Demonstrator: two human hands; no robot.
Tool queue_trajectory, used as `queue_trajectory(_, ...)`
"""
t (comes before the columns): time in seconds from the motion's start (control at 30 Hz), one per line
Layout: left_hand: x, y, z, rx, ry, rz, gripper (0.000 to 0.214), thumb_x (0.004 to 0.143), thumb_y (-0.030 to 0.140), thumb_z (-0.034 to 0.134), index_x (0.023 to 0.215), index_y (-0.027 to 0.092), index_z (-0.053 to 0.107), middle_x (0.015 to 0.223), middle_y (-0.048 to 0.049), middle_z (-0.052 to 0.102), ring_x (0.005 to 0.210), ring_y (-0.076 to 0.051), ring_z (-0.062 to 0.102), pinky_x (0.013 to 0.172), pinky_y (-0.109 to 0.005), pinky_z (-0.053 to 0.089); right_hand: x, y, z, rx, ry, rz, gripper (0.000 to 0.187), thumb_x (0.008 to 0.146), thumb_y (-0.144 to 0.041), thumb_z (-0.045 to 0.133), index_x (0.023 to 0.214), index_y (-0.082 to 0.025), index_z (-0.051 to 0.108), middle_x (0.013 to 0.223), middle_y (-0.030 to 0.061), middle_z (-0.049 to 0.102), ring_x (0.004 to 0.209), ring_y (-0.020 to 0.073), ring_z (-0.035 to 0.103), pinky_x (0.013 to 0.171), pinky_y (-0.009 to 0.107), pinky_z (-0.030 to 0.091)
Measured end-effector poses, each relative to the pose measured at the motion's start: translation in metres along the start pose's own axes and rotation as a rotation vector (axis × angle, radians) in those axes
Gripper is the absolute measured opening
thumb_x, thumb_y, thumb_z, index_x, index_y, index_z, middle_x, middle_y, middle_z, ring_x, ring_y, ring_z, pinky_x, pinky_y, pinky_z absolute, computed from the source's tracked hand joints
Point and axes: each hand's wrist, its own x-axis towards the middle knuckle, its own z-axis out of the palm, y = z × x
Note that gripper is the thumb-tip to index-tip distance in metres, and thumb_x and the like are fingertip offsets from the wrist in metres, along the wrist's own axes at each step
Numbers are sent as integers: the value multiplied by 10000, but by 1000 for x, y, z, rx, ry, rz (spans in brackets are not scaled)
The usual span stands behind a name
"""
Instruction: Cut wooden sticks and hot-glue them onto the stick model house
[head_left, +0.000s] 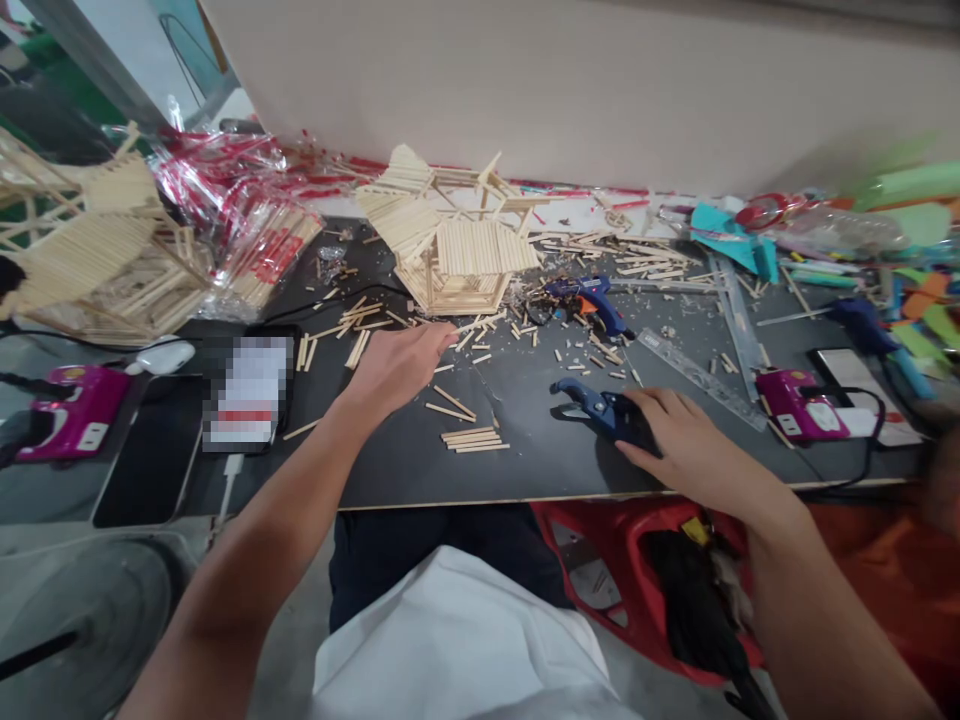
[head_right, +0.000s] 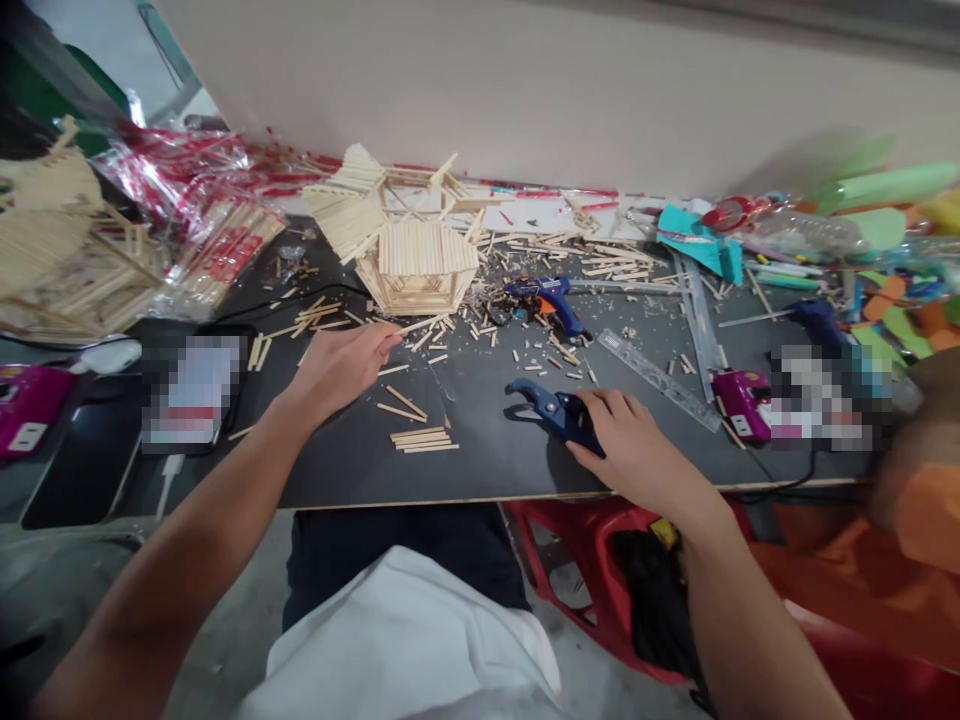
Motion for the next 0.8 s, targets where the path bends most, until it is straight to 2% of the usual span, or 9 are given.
queue_trajectory(0.1, 1, 3, -1, 5, 2, -97, 366, 1052, 364, 374, 1126, 150, 661, 763, -55, 739, 634, -150, 660, 563, -257, 374, -9, -13, -8, -7, -50, 4, 488, 980, -410, 409, 1338, -91, 500, 1199, 209, 588, 1033, 355, 636, 905, 490, 512)
queue_trajectory(0.2, 3, 6, -3, 13, 6, -146, 403, 1051, 410, 368, 1049, 159, 683, 703, -42, 717, 616, -157, 648, 562, -258, 384, -13, -34, -16, 135, -57, 66, 425, 1017, -424, 317, 1242, -131, 528, 1095, 168, 609, 821, 286, 662, 770, 432, 528)
queue_trajectory(0.37, 2, 11, -2, 26, 80, -90, 353, 1042, 366, 416, 976, 175, 706, 805, -60, 754, 686, -154, 677, 602, -249, 426, 7, -78, -25, 530, -28, 49, 312, 1033, -419, 333, 912, -228, 547, 874, 77, 654, 806, 238, 642, 735, 356, 494)
queue_trajectory(0.57, -1, 11, 1, -2, 101, -63, 388, 1051, 367, 385, 970, 160, 704, 838, -76, 760, 706, -162, 704, 640, -254, 465, 40, -119, -30, 755, 46, 30, 342, 1039, -438, 338, 898, -223, 564, 919, 65, 676, 865, 220, 627, 760, 337, 453)
queue_trajectory(0.8, -3, 12, 3, 19, 98, -17, 379, 1057, 340, 371, 986, 158, 695, 844, -72, 761, 730, -168, 717, 635, -252, 466, 59, -134, -22, 802, 91, 62, 354, 1029, -454, 351, 850, -214, 539, 843, 43, 636, 808, 205, 591, 748, 334, 422)
